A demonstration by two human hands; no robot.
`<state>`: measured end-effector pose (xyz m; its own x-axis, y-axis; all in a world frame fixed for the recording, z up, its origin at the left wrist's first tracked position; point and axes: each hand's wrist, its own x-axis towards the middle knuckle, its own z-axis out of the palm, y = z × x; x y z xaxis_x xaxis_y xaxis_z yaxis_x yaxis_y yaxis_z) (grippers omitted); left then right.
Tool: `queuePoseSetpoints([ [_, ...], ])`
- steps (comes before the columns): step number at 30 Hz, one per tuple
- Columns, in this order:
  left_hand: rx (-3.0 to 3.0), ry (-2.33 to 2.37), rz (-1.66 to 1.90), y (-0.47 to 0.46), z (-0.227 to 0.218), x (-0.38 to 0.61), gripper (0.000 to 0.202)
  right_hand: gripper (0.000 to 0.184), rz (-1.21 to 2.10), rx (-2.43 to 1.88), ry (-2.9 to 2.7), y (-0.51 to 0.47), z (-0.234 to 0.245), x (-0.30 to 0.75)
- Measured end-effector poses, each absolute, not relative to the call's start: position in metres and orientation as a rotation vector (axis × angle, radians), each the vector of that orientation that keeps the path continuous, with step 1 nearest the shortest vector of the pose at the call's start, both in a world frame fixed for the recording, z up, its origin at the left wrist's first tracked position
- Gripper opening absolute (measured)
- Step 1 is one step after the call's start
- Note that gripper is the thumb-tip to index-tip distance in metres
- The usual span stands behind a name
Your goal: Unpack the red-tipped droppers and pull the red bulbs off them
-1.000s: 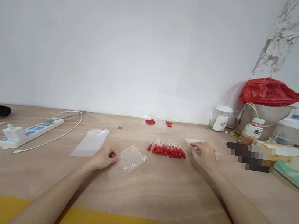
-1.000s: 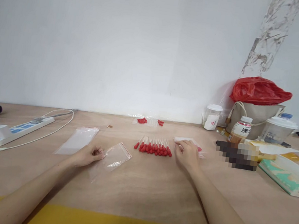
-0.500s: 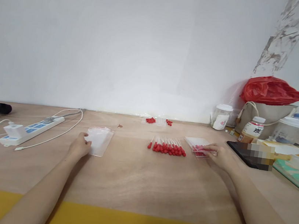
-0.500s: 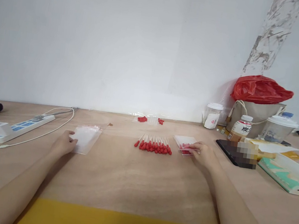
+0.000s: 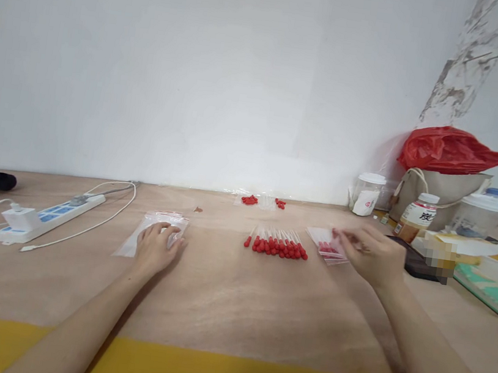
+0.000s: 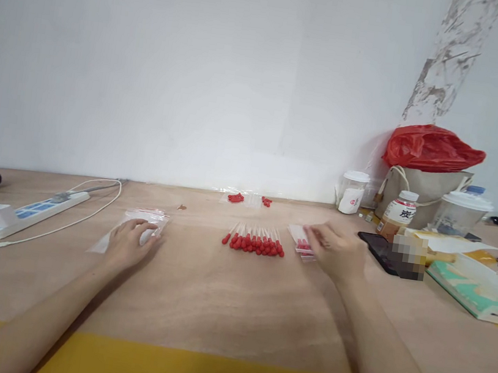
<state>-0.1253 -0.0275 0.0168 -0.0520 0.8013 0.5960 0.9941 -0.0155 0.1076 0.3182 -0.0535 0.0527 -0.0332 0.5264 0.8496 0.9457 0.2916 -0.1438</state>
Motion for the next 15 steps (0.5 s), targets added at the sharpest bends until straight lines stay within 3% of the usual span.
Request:
queuePoseSetpoints([
  [4,-2.119,-1.839,-0.893,-0.031,0.016,-0.109,0.029,0.025,-0.213,-1.237,-2.097,-0.08,0.057,0.268],
  [8,-2.594,-1.931,-1.051,-0.043,0.015,-0.079,0.032,0.029,0.202,-1.234,-2.168,-0.097,0.043,0.22],
  [12,-3.095,-2.37,-1.067,-0.053,0.013,-0.043,0.044,0.022,0.57,-1.237,-2.023,-0.091,0.021,0.182],
  [15,-3.13,-2.731,-1.2,-0.052,0.014,-0.026,0.051,0.015,0.971,-1.181,-1.992,-0.075,0.013,0.163],
])
